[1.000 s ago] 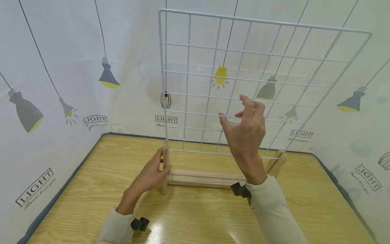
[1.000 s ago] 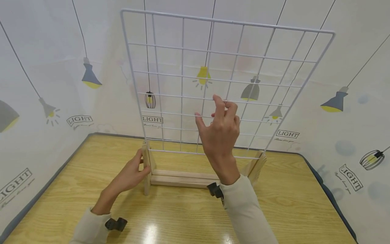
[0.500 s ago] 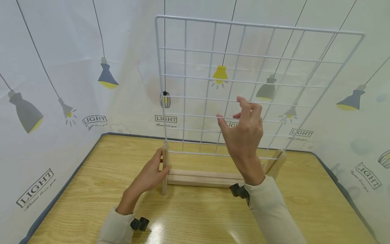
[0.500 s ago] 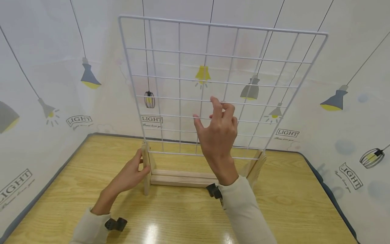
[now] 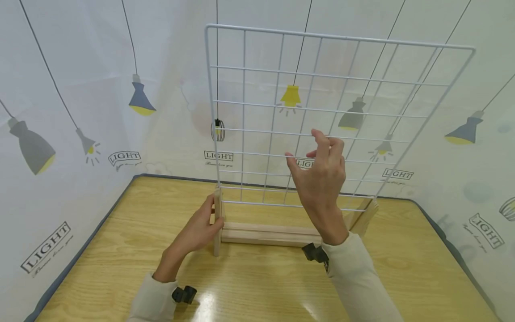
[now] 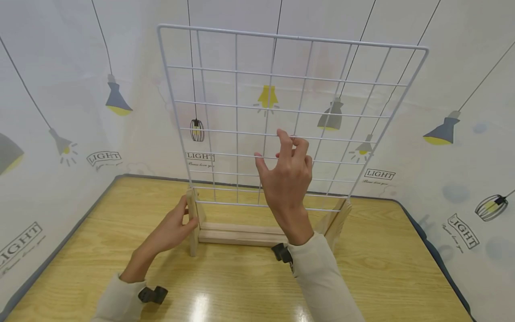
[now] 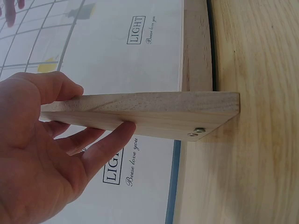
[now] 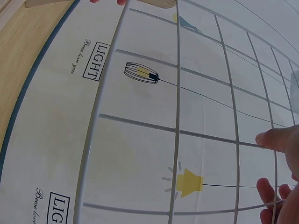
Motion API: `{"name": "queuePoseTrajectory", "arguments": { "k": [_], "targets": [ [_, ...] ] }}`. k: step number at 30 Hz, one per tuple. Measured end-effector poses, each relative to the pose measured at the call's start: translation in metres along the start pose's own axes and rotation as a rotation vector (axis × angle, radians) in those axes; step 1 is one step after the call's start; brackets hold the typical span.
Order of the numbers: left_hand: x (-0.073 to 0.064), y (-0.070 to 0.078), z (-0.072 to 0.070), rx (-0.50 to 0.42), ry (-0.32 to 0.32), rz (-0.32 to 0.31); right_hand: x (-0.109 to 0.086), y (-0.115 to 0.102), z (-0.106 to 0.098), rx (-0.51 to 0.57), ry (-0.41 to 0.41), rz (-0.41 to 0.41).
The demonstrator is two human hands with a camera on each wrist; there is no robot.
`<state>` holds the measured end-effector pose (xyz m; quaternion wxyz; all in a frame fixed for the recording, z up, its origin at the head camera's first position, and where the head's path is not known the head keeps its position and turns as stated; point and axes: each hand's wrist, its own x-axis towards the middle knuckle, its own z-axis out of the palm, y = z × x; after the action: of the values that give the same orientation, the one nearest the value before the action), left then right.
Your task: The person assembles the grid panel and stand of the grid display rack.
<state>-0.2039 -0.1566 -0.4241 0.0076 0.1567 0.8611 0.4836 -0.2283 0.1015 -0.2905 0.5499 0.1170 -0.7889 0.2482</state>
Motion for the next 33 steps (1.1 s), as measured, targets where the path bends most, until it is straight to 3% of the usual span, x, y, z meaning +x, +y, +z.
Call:
{"name": "queuePoseTrajectory", "arguments": {
  "k": [33],
  "targets": [
    [0.001, -0.002, 0.0, 0.012, -0.001, 0.011, -0.01, 0.004, 0.004, -0.006, -0.003, 0.003]
  ]
}}
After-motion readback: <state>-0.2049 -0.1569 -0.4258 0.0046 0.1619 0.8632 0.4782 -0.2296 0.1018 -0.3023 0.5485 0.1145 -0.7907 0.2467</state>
